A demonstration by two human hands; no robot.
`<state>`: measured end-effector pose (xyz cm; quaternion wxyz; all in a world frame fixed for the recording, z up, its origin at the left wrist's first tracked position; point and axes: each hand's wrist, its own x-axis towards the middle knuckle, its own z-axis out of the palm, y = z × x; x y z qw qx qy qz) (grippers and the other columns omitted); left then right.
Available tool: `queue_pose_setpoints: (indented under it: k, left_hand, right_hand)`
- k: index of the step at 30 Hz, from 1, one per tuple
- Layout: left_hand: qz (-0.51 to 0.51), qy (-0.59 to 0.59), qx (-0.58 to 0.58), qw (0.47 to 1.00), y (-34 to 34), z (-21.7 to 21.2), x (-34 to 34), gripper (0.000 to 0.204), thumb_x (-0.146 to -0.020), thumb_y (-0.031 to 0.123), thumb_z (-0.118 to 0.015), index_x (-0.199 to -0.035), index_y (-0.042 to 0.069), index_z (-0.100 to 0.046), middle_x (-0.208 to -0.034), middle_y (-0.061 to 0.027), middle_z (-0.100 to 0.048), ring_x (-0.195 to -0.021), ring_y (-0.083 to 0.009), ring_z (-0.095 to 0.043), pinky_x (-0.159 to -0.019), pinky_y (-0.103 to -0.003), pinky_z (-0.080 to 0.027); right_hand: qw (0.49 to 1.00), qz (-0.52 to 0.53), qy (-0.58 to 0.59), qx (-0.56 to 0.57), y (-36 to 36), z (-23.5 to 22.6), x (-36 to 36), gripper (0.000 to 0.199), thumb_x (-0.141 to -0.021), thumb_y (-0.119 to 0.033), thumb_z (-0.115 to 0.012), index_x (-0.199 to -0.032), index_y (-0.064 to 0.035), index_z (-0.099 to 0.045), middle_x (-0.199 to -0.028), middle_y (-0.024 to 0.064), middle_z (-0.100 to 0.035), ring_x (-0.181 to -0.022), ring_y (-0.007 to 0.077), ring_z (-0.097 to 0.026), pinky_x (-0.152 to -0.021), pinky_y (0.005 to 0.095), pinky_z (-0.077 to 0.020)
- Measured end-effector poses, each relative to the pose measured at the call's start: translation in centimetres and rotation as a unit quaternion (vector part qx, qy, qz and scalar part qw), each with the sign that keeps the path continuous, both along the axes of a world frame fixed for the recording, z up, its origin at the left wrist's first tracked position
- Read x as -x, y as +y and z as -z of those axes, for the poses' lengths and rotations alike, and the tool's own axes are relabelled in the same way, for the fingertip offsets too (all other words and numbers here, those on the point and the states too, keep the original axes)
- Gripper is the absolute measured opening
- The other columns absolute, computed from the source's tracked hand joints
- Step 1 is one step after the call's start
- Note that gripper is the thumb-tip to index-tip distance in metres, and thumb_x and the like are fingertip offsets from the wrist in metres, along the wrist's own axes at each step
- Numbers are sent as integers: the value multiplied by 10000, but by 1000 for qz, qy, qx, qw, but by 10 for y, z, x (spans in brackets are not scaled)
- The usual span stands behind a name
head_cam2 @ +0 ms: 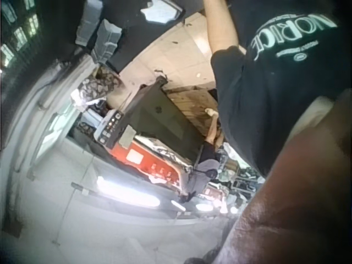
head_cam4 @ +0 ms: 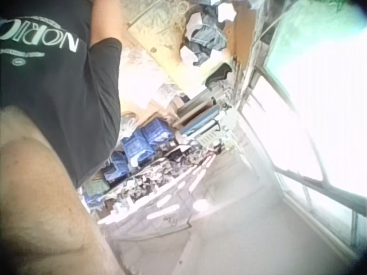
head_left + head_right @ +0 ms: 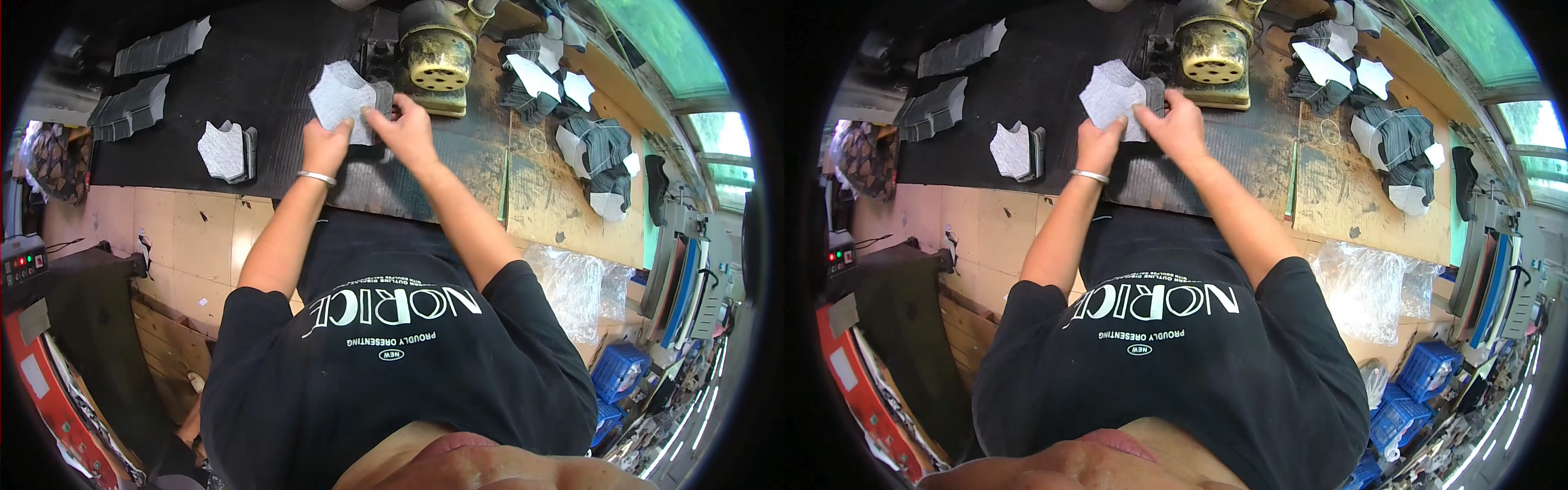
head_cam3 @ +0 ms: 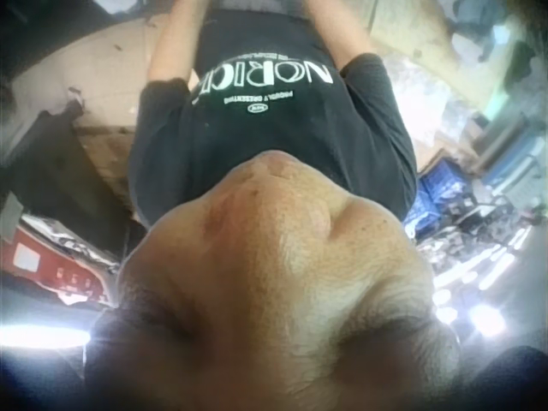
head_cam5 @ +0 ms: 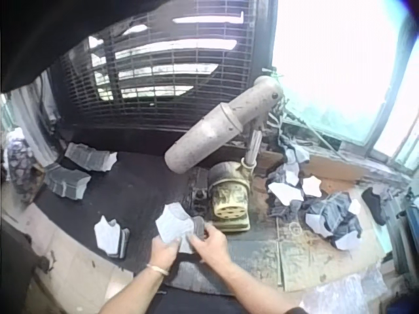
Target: The person thins the edges of shoe upper components using a specialized skiving machine.
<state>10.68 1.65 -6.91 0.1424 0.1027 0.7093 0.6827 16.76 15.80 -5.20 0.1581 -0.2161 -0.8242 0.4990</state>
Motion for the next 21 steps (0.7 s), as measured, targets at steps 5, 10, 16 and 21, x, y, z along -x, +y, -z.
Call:
queue_pose_setpoints:
  k: [5, 10, 16, 21]
  left_hand:
    - [-87, 166, 115, 976, 15, 6, -19, 366, -806, 140, -669, -1082, -73, -557, -981, -202, -669, -920, -287, -662, -781, -360, -496]
    - [96, -244, -256, 931, -11, -10, -13, 282, -891, 200, -647, -1087, 10, -576, -1022, -70, -647, -879, -128, -636, -748, -261, -514]
    - [76, -138, -145, 977, -23, 0, -14, 256, -881, 139, -655, -1059, -38, -609, -954, -74, -656, -787, -100, -625, -673, -202, -492]
    - [59, 57, -77, 994, -15, -12, -21, 260, -866, 90, -657, -1073, -60, -606, -970, -77, -655, -798, -109, -618, -721, -216, -494]
  right_hand:
    - [991, 47, 120, -47, -7, 9, 1, 315, -760, -180, -724, -965, 45, -643, -746, 40, -660, -621, 65, -551, -573, 251, -470]
    - [924, -76, 146, 344, 9, 5, -23, 270, -821, -105, -686, -1051, 23, -623, -913, 23, -658, -789, 77, -585, -700, 218, -472]
    - [876, -83, 127, 458, 2, -15, -27, 395, -819, -72, -682, -1178, 12, -542, -1021, 69, -640, -885, 107, -600, -775, 230, -475]
    - [890, -78, 104, 436, 10, -5, -25, 408, -833, -44, -660, -1204, 22, -505, -1044, 64, -627, -889, 97, -601, -773, 242, -490]
